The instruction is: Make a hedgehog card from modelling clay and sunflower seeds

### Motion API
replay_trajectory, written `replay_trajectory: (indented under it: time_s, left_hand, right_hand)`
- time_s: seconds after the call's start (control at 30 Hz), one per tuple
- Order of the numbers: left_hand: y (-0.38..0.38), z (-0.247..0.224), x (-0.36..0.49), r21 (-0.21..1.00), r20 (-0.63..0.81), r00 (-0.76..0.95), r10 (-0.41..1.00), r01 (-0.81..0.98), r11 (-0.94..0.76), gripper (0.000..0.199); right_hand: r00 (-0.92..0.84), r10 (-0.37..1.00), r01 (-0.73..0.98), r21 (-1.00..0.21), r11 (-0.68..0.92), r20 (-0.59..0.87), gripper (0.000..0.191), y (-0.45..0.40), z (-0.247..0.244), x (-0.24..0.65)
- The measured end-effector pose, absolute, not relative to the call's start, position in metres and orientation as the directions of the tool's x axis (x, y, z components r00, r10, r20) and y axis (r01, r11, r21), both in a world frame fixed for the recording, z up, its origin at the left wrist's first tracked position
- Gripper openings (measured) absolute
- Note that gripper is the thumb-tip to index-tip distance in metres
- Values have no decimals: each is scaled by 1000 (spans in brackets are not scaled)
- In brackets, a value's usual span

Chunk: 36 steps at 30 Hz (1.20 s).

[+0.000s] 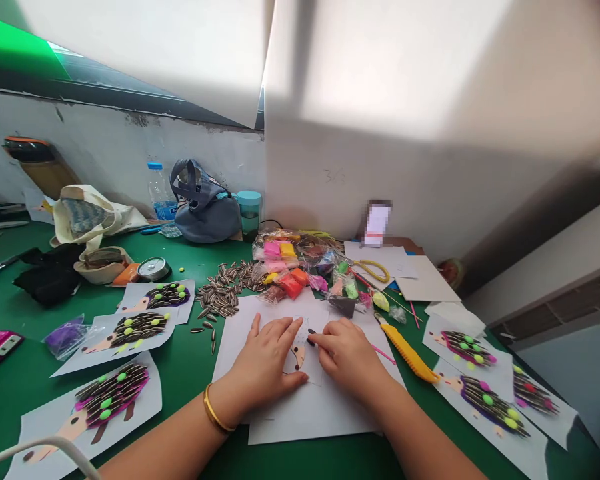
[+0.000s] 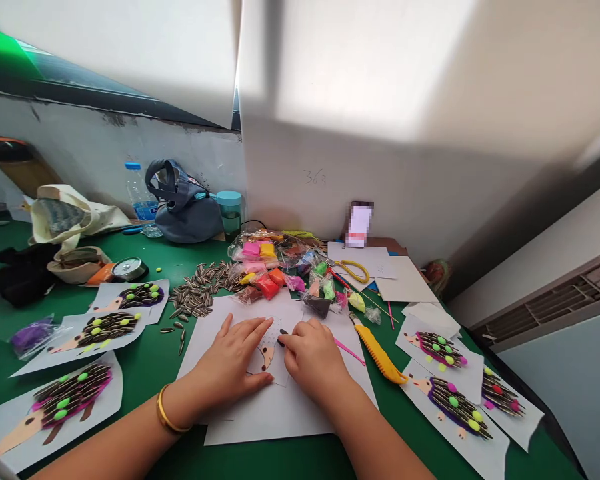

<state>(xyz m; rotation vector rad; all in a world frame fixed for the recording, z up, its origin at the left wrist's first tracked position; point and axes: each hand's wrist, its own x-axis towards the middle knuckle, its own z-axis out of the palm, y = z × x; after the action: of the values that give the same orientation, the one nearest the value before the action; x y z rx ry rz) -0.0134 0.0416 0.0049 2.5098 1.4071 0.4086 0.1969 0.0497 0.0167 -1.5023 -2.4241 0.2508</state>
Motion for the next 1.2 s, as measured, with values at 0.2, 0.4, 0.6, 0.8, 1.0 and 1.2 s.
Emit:
replay_trajectory:
  time_s: [0.2, 0.4, 0.6, 0.8, 1.0, 1.2]
  left_hand:
    - [42, 4, -14, 337, 130, 501, 855, 789, -514, 89]
    - [42, 1, -14, 332, 141, 501, 854, 789, -517, 89]
    - [42, 1, -14, 332, 139, 501, 854, 789, -517, 91]
    - [42, 1, -14, 328, 146, 502, 852, 788, -521, 89]
    - [42, 1, -14, 326, 150, 499, 854, 790, -519, 89]
    - [42, 2, -14, 325, 135, 501, 855, 793, -516, 89]
  right_hand:
    - [-446, 891, 857, -251, 451, 78, 31, 50, 18, 193]
    - [-454, 887, 848, -266, 459, 83, 32, 51, 19, 196]
    - [-439, 892, 844, -292, 450, 107, 34, 50, 20, 199]
    - [-460, 886, 853, -252, 457, 51, 32, 49, 20, 195]
    - [-432, 896, 844, -303, 443, 108, 37, 51, 17, 197]
    - [-450, 890, 846, -287, 450, 68, 34, 49, 17, 194]
